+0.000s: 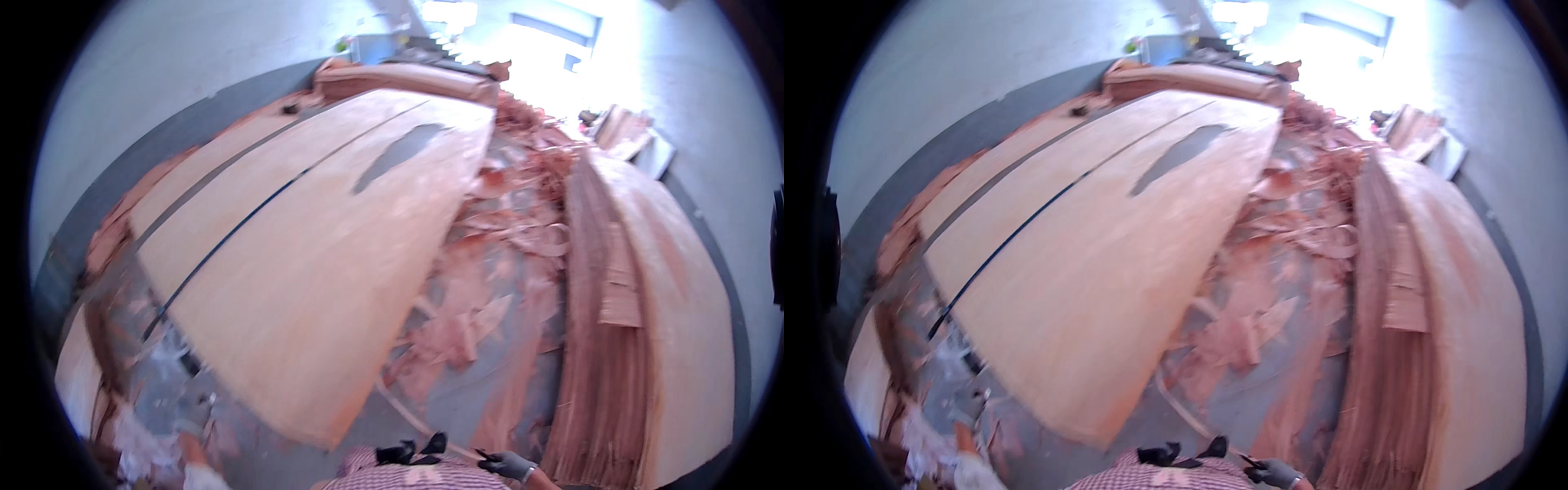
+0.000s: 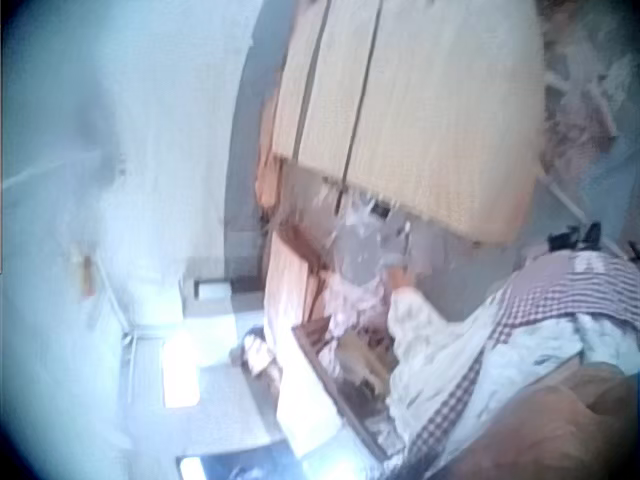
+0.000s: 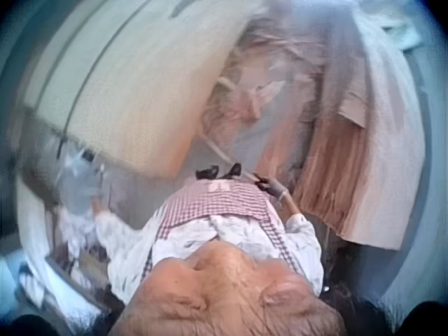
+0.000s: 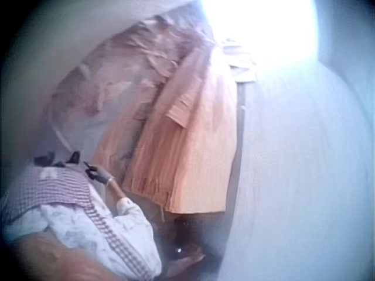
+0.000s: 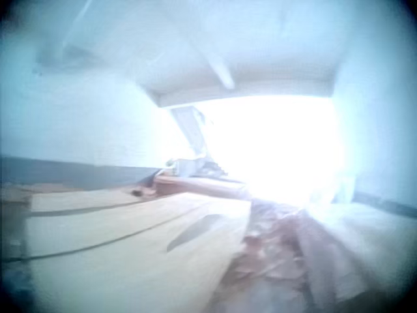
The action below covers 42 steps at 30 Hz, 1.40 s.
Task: The person scans a label on a box with a handheld scanner and then applies small adhesive tape strips by hand to repair splits in large sheets of wood veneer, using a small tool to press and cut the tape.
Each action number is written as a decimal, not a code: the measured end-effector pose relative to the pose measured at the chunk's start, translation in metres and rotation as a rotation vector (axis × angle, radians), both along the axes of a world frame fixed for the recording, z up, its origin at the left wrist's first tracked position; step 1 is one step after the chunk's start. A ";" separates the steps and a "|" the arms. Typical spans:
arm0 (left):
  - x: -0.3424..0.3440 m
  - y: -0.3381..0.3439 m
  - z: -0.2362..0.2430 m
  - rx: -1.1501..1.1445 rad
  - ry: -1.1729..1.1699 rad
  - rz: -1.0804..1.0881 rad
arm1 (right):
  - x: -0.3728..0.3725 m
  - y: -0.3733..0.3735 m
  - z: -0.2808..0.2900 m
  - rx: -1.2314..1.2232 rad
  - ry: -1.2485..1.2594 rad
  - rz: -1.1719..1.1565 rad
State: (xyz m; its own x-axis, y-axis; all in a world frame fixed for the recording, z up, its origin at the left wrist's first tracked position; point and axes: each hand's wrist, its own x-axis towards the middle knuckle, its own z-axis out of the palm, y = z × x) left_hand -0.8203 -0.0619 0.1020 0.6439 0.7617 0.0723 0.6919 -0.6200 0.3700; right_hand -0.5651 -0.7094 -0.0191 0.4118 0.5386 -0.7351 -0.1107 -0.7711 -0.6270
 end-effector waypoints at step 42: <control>0.556 -0.030 -0.049 0.247 -0.085 0.078 | 0.581 0.449 0.167 0.600 0.052 -0.014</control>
State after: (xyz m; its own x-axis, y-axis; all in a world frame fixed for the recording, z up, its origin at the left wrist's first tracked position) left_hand -0.2645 -0.0921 0.0527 0.5679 0.7611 0.3134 0.7139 -0.6450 0.2726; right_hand 0.0158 -0.2607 0.1475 0.3938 0.8604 -0.3235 -0.1608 -0.2820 -0.9458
